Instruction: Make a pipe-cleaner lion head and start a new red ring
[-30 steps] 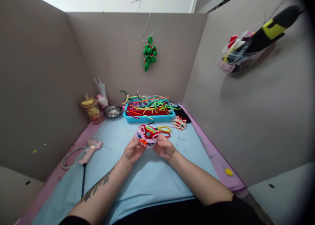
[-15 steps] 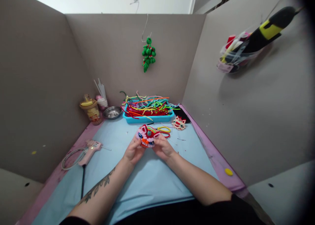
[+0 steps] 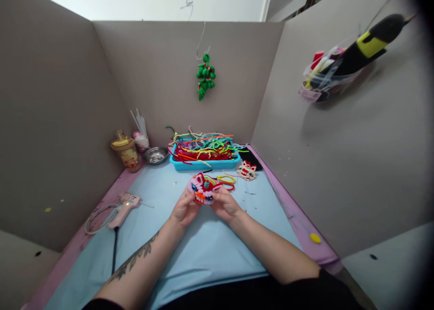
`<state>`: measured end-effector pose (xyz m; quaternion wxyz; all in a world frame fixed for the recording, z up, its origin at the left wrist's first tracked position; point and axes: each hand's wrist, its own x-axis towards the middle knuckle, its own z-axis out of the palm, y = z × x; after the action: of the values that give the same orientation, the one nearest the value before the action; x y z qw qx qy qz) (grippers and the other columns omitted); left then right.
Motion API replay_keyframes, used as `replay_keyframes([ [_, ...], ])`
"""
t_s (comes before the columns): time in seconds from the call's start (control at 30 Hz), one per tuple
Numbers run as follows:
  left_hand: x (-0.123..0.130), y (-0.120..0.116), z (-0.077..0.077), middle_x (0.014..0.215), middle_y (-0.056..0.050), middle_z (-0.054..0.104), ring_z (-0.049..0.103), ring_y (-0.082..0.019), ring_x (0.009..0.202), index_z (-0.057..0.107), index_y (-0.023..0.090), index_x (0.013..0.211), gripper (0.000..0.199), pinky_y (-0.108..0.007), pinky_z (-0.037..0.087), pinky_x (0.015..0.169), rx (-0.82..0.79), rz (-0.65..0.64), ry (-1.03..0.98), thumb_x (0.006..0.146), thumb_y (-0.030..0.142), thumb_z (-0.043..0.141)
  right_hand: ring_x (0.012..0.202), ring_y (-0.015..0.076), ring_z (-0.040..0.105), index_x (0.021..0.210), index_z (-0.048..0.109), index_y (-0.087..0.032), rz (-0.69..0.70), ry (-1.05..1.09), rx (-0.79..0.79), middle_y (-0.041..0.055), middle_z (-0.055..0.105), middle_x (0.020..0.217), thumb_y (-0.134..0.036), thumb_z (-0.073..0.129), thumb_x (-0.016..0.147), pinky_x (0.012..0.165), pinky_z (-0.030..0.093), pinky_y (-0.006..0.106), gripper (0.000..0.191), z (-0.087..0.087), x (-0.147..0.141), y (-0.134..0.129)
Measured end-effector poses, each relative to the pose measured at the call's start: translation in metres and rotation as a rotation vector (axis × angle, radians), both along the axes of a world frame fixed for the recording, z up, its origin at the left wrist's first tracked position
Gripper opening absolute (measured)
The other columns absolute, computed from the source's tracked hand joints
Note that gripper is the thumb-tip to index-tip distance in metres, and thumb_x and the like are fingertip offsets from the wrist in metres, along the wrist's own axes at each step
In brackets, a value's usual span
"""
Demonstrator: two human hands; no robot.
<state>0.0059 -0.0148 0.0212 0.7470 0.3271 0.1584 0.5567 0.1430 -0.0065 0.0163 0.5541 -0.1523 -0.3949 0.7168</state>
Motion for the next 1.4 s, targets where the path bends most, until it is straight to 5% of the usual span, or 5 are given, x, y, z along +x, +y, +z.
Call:
replay_keyframes([
  [0.3,-0.005,0.006,-0.003,0.114,-0.006,0.066,0.061,-0.019,0.103,0.053,0.021,0.122,0.055,-0.030,0.045,0.091,-0.030,0.035,-0.026,0.071,0.025,0.073,0.099,0.0246,0.061,0.114,0.054,-0.024,-0.011,-0.087,0.014,0.0073,0.063,0.110,-0.041,0.075,0.063,0.082,0.050,0.039,0.057,-0.008,0.009,0.007],
  [0.5,-0.008,0.011,-0.008,0.107,-0.007,0.068,0.065,-0.020,0.094,0.054,0.020,0.117,0.052,-0.032,0.049,0.082,-0.116,0.166,0.082,0.070,0.022,0.074,0.105,0.0221,0.053,0.111,0.056,-0.026,-0.516,-0.450,0.183,0.0065,0.055,0.115,-0.039,0.070,0.071,0.091,0.044,0.039,0.045,-0.007,0.033,0.019],
  [0.63,-0.006,0.012,-0.011,0.099,-0.007,0.069,0.066,-0.019,0.085,0.055,0.018,0.112,0.049,-0.031,0.050,0.077,-0.151,0.201,0.143,0.068,0.020,0.076,0.104,0.0224,0.051,0.099,0.064,-0.025,-0.663,-0.731,0.406,0.0058,0.053,0.104,-0.033,0.066,0.076,0.092,0.043,0.039,0.025,0.001,0.038,0.016],
  [0.97,-0.003,0.010,-0.013,0.098,-0.007,0.069,0.067,-0.019,0.082,0.054,0.017,0.112,0.053,-0.032,0.051,0.077,-0.178,0.177,0.173,0.065,0.019,0.079,0.096,0.0210,0.053,0.083,0.069,-0.024,-0.729,-0.849,0.486,0.0044,0.054,0.092,-0.027,0.063,0.078,0.091,0.041,0.038,0.009,0.001,0.031,0.015],
  [1.4,0.000,0.006,-0.008,0.096,-0.007,0.070,0.067,-0.020,0.082,0.054,0.017,0.112,0.054,-0.032,0.052,0.077,-0.182,0.174,0.215,0.064,0.021,0.079,0.084,0.0205,0.056,0.069,0.067,-0.019,-0.680,-0.826,0.276,0.0053,0.060,0.084,-0.032,0.062,0.073,0.077,0.044,0.032,0.014,-0.010,0.029,0.027],
])
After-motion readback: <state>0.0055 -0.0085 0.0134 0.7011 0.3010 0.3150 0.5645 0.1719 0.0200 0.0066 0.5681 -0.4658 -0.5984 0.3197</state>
